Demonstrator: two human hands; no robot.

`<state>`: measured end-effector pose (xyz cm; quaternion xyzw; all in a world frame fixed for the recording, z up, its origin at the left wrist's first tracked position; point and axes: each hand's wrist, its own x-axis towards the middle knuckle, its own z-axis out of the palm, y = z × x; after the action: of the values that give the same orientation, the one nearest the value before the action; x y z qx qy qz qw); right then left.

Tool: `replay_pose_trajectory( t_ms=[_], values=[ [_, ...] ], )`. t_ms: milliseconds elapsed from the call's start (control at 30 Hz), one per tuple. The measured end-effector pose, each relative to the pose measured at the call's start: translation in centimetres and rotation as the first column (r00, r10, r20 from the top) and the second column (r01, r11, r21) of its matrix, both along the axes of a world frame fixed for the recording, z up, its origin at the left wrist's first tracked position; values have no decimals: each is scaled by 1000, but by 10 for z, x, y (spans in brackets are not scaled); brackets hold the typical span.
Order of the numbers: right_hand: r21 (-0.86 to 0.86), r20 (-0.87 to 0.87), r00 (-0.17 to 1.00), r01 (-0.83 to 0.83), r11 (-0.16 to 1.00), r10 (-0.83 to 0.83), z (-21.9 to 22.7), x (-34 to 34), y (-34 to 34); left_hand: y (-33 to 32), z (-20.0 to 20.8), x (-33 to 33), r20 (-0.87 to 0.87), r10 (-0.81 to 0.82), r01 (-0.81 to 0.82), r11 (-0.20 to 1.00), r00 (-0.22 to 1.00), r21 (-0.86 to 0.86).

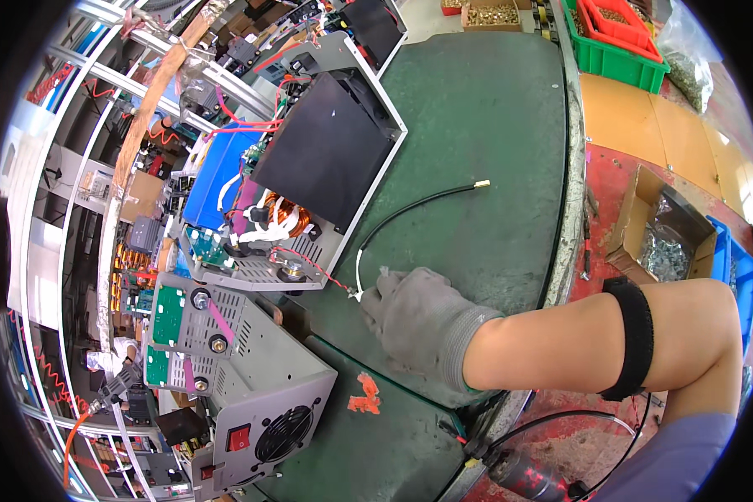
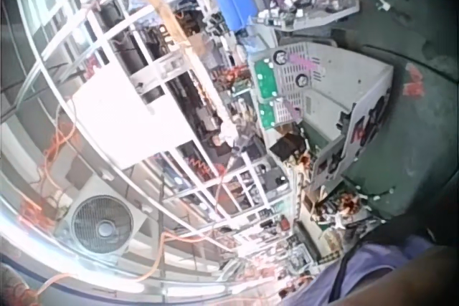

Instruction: Assembling the internal components and housing of an electronic device on a production line.

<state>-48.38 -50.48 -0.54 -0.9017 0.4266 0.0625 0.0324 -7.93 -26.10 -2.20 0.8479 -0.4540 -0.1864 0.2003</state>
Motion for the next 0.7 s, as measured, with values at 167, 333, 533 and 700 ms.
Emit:
replay_pose_trajectory(
  t_ms=[167,333,533,700],
  values=[
    [76,-15,997,-76,994,77,6,0,7,6,2,1,1,21,-21,1000,1000,13],
    [-18,171,983,-71,997,73,8,9,14,51,20,13,-3,64,-64,998,998,9],
    [-210,220,974,1,978,46,-22,17,26,136,39,41,-9,-28,28,998,1000,57],
    [-213,-13,998,62,975,-67,-41,22,20,155,29,43,-483,158,-209,976,861,-54]
  ],
)
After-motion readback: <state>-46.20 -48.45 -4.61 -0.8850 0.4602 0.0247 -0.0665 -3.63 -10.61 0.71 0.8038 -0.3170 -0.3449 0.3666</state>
